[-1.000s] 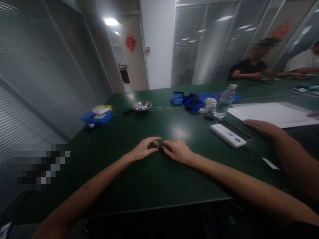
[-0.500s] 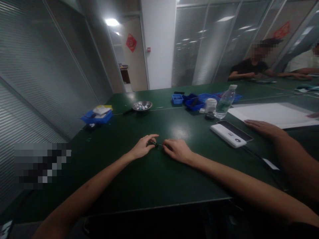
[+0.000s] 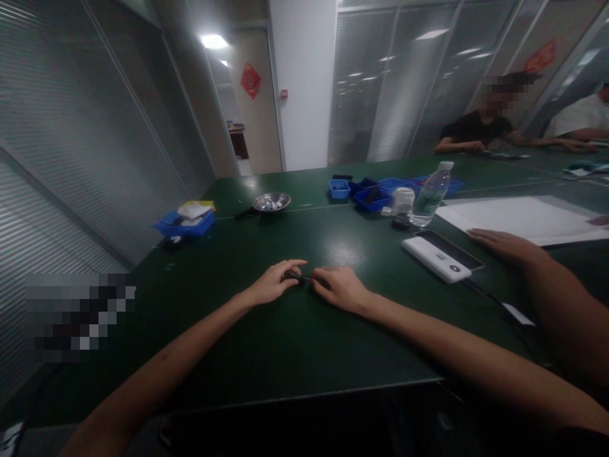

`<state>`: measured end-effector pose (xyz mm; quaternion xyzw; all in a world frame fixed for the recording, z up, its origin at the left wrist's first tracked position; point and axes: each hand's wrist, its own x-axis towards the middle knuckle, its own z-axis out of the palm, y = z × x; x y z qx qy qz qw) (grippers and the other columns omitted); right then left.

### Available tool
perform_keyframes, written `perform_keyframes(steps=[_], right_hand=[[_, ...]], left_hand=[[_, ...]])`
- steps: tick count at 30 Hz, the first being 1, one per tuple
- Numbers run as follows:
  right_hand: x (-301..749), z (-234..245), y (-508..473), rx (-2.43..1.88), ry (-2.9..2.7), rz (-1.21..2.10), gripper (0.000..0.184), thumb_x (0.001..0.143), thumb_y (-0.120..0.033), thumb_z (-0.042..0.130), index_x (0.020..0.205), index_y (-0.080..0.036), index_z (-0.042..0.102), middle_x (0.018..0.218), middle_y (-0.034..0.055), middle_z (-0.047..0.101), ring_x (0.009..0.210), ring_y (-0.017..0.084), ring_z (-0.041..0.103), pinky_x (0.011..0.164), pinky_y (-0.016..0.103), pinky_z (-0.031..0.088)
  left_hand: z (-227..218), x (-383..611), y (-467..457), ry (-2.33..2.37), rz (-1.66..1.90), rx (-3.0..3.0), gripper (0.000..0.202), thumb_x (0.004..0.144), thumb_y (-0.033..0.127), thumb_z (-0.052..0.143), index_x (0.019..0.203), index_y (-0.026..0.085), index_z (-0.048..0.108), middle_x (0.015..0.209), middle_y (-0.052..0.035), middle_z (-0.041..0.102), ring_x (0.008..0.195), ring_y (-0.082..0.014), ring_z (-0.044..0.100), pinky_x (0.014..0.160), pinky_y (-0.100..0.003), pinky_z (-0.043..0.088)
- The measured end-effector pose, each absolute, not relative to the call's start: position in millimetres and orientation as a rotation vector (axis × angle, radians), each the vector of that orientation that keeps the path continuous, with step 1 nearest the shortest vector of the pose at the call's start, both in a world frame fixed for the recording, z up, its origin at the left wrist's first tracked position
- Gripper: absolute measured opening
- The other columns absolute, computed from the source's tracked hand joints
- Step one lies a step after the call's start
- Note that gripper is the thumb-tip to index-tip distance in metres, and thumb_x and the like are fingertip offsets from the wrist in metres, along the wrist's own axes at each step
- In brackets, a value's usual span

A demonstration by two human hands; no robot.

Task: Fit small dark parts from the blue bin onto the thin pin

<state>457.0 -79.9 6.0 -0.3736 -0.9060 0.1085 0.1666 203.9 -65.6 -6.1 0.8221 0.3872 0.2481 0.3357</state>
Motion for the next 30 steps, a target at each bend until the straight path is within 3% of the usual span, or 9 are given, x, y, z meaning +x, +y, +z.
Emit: perform_keyframes(steps=[14,26,30], right_hand=[[455.2,4.4,-80.1,-1.024,-2.609,0.280,0.026,0.101,-0.035,0.044,0.107,-0.020,0.064,0.092,0.0045,0.068,0.073,0.014,0.059,0.067,0.025,0.036],[453.5,7.4,-82.5,-0.936,-2.631,0.274,0.026,0.102,-0.034,0.041,0.107,-0.020,0.063,0.092,0.0044,0.067,0.073,0.014,0.060,0.067,0.025,0.038],[452.6,9.8,-83.5,-0.948,-2.647,0.272,0.027,0.102,-0.034,0.043,0.110,-0.020,0.064,0.094,0.0048,0.068,0.072,0.014,0.060,0.066,0.025,0.038]], left_hand=[[-5.3,209.9,-71.2,0.995,0.670,2.220,0.050,0.093,0.029,0.062,0.141,0.027,0.052,0.116,-0.0068,0.062,0.105,-0.0207,0.058,0.094,-0.037,0.046],[-8.7,209.7,-70.8,0.963,0.678,2.266,0.053,0.091,0.016,0.059,0.142,0.027,0.050,0.116,-0.0062,0.062,0.106,-0.0197,0.057,0.100,-0.039,0.044],[-12.5,208.0,-68.0,1.045,0.736,2.241,0.046,0.093,0.016,0.056,0.137,0.026,0.055,0.116,-0.0068,0.062,0.104,-0.0197,0.059,0.096,-0.037,0.047]])
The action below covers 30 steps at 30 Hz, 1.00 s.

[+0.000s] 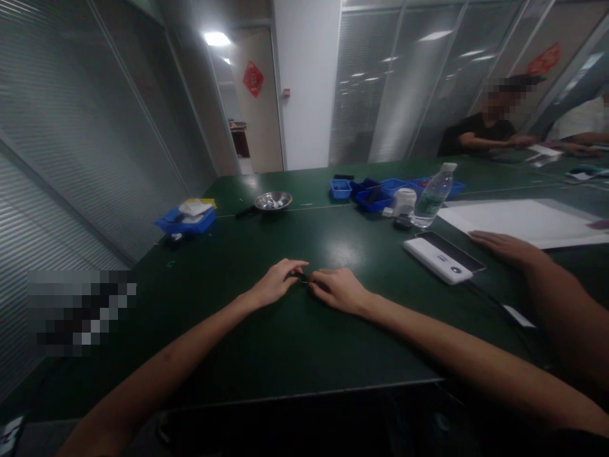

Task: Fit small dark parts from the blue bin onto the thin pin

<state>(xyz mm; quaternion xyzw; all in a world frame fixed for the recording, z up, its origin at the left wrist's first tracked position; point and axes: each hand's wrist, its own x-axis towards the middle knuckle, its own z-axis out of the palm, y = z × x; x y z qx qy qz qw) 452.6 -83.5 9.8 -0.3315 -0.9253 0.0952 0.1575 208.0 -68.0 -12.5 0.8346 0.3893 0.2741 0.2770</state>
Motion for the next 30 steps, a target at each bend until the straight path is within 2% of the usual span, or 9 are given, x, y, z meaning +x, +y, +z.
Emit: perform_keyframes(steps=[5,11,15,21,25,30], right_hand=[[452.9,9.1,-83.0,-0.955,-2.646,0.278,0.026,0.101,-0.034,0.044,0.111,-0.021,0.065,0.094,0.0045,0.068,0.073,0.013,0.060,0.067,0.025,0.038],[456.4,8.9,-82.4,-1.046,-2.531,0.338,0.025,0.101,-0.033,0.045,0.109,-0.020,0.065,0.091,0.0042,0.068,0.069,0.012,0.058,0.064,0.024,0.038],[456.4,8.8,-82.5,-1.105,-2.454,0.291,0.026,0.101,-0.034,0.045,0.106,-0.020,0.065,0.086,0.0030,0.068,0.063,0.012,0.055,0.060,0.024,0.035],[456.3,6.9,-81.4,-1.109,-2.479,0.288,0.026,0.100,-0.034,0.046,0.107,-0.020,0.066,0.087,0.0032,0.068,0.064,0.011,0.054,0.061,0.024,0.034],[457.5,9.1,-81.3,-1.104,-2.491,0.308,0.027,0.101,-0.035,0.046,0.107,-0.020,0.067,0.089,0.0037,0.068,0.065,0.011,0.055,0.061,0.024,0.036],[459.0,11.4,-82.4,-1.079,-2.503,0.382,0.029,0.102,-0.036,0.044,0.111,-0.019,0.066,0.091,0.0046,0.068,0.067,0.012,0.057,0.060,0.023,0.038]], left_hand=[[-9.8,206.3,-65.1,1.187,0.821,2.199,0.035,0.093,0.019,0.057,0.127,0.024,0.063,0.114,-0.0075,0.063,0.098,-0.0195,0.060,0.085,-0.033,0.050],[-2.7,208.7,-68.6,1.196,0.844,2.187,0.028,0.093,0.031,0.061,0.118,0.022,0.065,0.106,-0.0054,0.065,0.088,-0.0177,0.059,0.075,-0.029,0.048],[-4.9,210.9,-70.7,1.122,0.739,2.217,0.025,0.089,0.030,0.066,0.112,0.021,0.066,0.104,-0.0051,0.065,0.094,-0.0189,0.060,0.082,-0.031,0.048],[-6.5,198.7,-59.5,1.099,0.681,2.315,0.025,0.092,0.029,0.060,0.116,0.023,0.065,0.112,-0.0062,0.065,0.102,-0.0211,0.059,0.091,-0.036,0.047],[-11.7,163.2,-33.4,1.261,0.715,2.350,0.027,0.092,0.029,0.059,0.117,0.024,0.066,0.114,-0.0068,0.066,0.105,-0.0232,0.059,0.094,-0.039,0.046],[-21.8,94.9,-0.6,1.572,0.797,2.285,0.026,0.089,0.031,0.061,0.113,0.024,0.069,0.111,-0.0075,0.068,0.104,-0.0252,0.061,0.092,-0.039,0.048]])
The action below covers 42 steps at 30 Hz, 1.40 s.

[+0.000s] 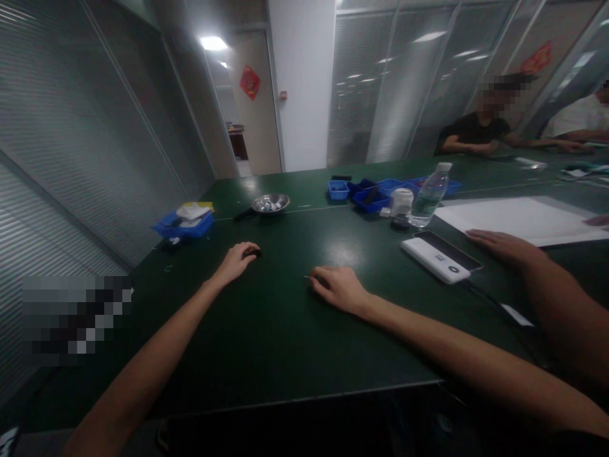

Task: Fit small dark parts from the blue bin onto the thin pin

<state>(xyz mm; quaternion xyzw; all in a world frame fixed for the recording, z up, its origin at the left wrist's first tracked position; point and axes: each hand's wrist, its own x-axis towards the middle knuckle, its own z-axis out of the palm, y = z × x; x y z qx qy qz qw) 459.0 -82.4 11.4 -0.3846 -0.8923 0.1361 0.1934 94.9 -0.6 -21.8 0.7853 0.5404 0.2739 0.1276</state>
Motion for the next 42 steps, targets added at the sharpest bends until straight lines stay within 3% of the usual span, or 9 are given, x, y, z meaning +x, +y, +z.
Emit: perform_keyframes(steps=[8,14,19,23,28,33,37,42], right_hand=[[459.4,6.0,-79.7,-1.098,-2.503,0.350,0.028,0.101,-0.037,0.046,0.109,-0.020,0.066,0.090,0.0040,0.069,0.067,0.012,0.058,0.062,0.023,0.039],[459.1,6.9,-79.8,-1.090,-2.510,0.333,0.027,0.101,-0.036,0.046,0.109,-0.020,0.066,0.090,0.0040,0.069,0.068,0.012,0.058,0.063,0.024,0.039],[458.3,6.9,-80.1,-1.090,-2.508,0.346,0.027,0.101,-0.036,0.045,0.109,-0.020,0.066,0.090,0.0038,0.069,0.069,0.012,0.059,0.062,0.023,0.039],[458.3,7.4,-80.5,-1.076,-2.512,0.356,0.027,0.101,-0.036,0.045,0.108,-0.020,0.065,0.091,0.0042,0.069,0.070,0.012,0.059,0.063,0.024,0.040],[457.9,9.7,-81.4,-1.093,-2.522,0.362,0.026,0.101,-0.036,0.045,0.107,-0.020,0.065,0.092,0.0045,0.069,0.070,0.013,0.059,0.063,0.024,0.039],[458.1,8.8,-79.8,-1.098,-2.531,0.363,0.026,0.101,-0.036,0.046,0.108,-0.020,0.065,0.092,0.0042,0.069,0.070,0.013,0.059,0.063,0.024,0.038],[458.5,5.2,-78.2,-1.084,-2.529,0.341,0.025,0.101,-0.036,0.046,0.108,-0.021,0.065,0.092,0.0036,0.069,0.071,0.013,0.059,0.064,0.024,0.038],[458.6,4.3,-78.4,-1.085,-2.527,0.361,0.026,0.101,-0.035,0.046,0.108,-0.020,0.065,0.092,0.0038,0.069,0.071,0.013,0.060,0.064,0.024,0.038]], left_hand=[[-29.1,27.2,17.3,1.959,1.014,2.022,0.037,0.086,0.036,0.061,0.118,0.020,0.067,0.112,-0.0069,0.070,0.099,-0.0225,0.065,0.086,-0.032,0.050],[-29.8,12.9,11.2,2.203,0.993,1.965,0.030,0.083,0.027,0.062,0.111,0.020,0.070,0.113,-0.0104,0.070,0.105,-0.0291,0.062,0.094,-0.042,0.046],[-25.1,28.9,5.1,2.180,0.929,2.181,0.033,0.091,0.041,0.057,0.118,0.027,0.069,0.131,-0.0095,0.063,0.123,-0.0332,0.052,0.102,-0.050,0.036],[-22.7,48.5,5.9,1.982,0.776,2.345,0.027,0.091,0.046,0.058,0.102,0.029,0.075,0.130,-0.0065,0.064,0.126,-0.0324,0.049,0.104,-0.051,0.031],[-22.0,59.4,6.0,1.988,0.771,2.262,0.019,0.089,0.037,0.061,0.091,0.024,0.075,0.127,-0.0081,0.066,0.124,-0.0331,0.050,0.102,-0.051,0.032],[-20.6,52.1,4.1,2.019,0.923,2.238,0.019,0.090,0.034,0.058,0.098,0.022,0.071,0.116,-0.0078,0.070,0.112,-0.0284,0.059,0.100,-0.044,0.037],[-21.1,34.3,7.1,2.084,1.203,2.019,0.022,0.089,0.036,0.059,0.099,0.020,0.069,0.097,-0.0052,0.073,0.086,-0.0210,0.066,0.081,-0.031,0.048],[-25.1,12.9,12.3,2.218,1.318,1.717,0.022,0.082,0.031,0.066,0.098,0.018,0.074,0.092,-0.0056,0.075,0.083,-0.0210,0.068,0.080,-0.029,0.051]])
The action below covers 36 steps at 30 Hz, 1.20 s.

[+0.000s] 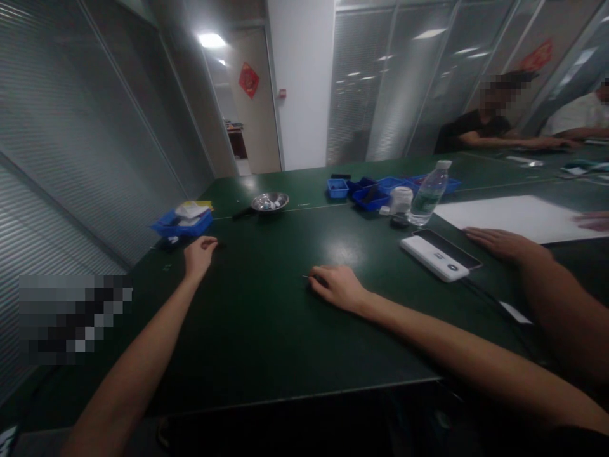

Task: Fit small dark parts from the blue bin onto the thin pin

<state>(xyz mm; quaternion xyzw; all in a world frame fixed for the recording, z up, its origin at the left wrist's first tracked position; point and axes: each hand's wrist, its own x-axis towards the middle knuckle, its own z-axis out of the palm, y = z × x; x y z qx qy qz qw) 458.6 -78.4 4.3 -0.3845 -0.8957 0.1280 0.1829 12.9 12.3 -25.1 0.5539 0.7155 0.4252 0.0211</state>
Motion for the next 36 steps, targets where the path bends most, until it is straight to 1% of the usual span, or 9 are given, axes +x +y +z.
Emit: perform_keyframes(steps=[3,5,10,13,15,19,23,33,36], right_hand=[[458.3,5.5,-78.9,-1.084,-2.527,0.361,0.026,0.101,-0.035,0.046,0.108,-0.020,0.066,0.092,0.0042,0.070,0.072,0.013,0.060,0.065,0.024,0.039],[458.2,5.7,-78.9,-1.087,-2.532,0.362,0.027,0.101,-0.036,0.046,0.109,-0.020,0.066,0.092,0.0044,0.070,0.072,0.013,0.061,0.065,0.024,0.039],[458.8,3.5,-77.8,-1.082,-2.532,0.320,0.026,0.101,-0.035,0.046,0.109,-0.020,0.066,0.092,0.0044,0.070,0.073,0.014,0.061,0.065,0.025,0.039],[459.1,2.6,-77.4,-1.076,-2.534,0.337,0.027,0.101,-0.036,0.046,0.110,-0.020,0.066,0.093,0.0041,0.070,0.072,0.013,0.061,0.064,0.024,0.039],[459.1,2.8,-77.5,-1.072,-2.537,0.340,0.027,0.101,-0.036,0.046,0.110,-0.021,0.066,0.093,0.0038,0.070,0.072,0.013,0.061,0.064,0.024,0.039],[458.9,4.8,-78.3,-1.071,-2.538,0.329,0.027,0.101,-0.035,0.045,0.110,-0.021,0.066,0.094,0.0039,0.070,0.074,0.013,0.062,0.064,0.024,0.039],[458.7,7.6,-79.3,-1.080,-2.552,0.318,0.026,0.101,-0.036,0.046,0.106,-0.020,0.066,0.091,0.0040,0.070,0.071,0.013,0.060,0.063,0.025,0.037],[458.2,4.1,-77.9,-1.076,-2.551,0.305,0.027,0.101,-0.036,0.045,0.107,-0.021,0.066,0.093,0.0039,0.070,0.073,0.014,0.061,0.064,0.025,0.038],[458.3,5.6,-78.1,-1.073,-2.554,0.330,0.027,0.101,-0.036,0.045,0.109,-0.020,0.066,0.094,0.0045,0.070,0.073,0.014,0.061,0.064,0.025,0.039]], left_hand=[[-26.5,7.5,13.6,2.225,1.344,1.660,0.027,0.081,0.031,0.067,0.103,0.017,0.075,0.095,-0.0083,0.075,0.086,-0.0226,0.069,0.085,-0.032,0.053],[-26.9,6.8,14.0,2.212,1.358,1.635,0.029,0.081,0.031,0.068,0.104,0.016,0.075,0.095,-0.0096,0.075,0.087,-0.0230,0.070,0.085,-0.033,0.054],[-29.0,9.3,15.2,2.129,1.410,1.578,0.035,0.081,0.030,0.067,0.109,0.011,0.073,0.092,-0.0113,0.075,0.078,-0.0203,0.071,0.074,-0.030,0.058],[-28.8,10.1,15.9,2.101,1.426,1.551,0.036,0.080,0.030,0.068,0.109,0.009,0.072,0.090,-0.0113,0.074,0.076,-0.0198,0.071,0.072,-0.029,0.058],[-27.5,10.1,16.0,2.118,1.432,1.548,0.034,0.079,0.030,0.069,0.106,0.010,0.074,0.089,-0.0111,0.074,0.078,-0.0208,0.071,0.075,-0.031,0.057],[-26.0,11.5,16.2,2.247,1.393,1.572,0.032,0.076,0.036,0.073,0.100,0.016,0.077,0.096,-0.0096,0.075,0.087,-0.0235,0.069,0.084,-0.034,0.054],[-30.8,15.9,18.0,2.270,1.332,1.560,0.033,0.076,0.041,0.073,0.101,0.021,0.078,0.090,-0.0070,0.075,0.084,-0.0241,0.068,0.081,-0.034,0.052],[-36.7,11.7,23.9,2.272,1.278,1.507,0.030,0.075,0.038,0.074,0.100,0.021,0.078,0.093,-0.0067,0.076,0.086,-0.0249,0.069,0.083,-0.035,0.051],[-38.2,8.1,25.7,2.267,1.270,1.470,0.029,0.074,0.036,0.075,0.098,0.021,0.078,0.095,-0.0069,0.076,0.089,-0.0252,0.070,0.087,-0.036,0.051]])
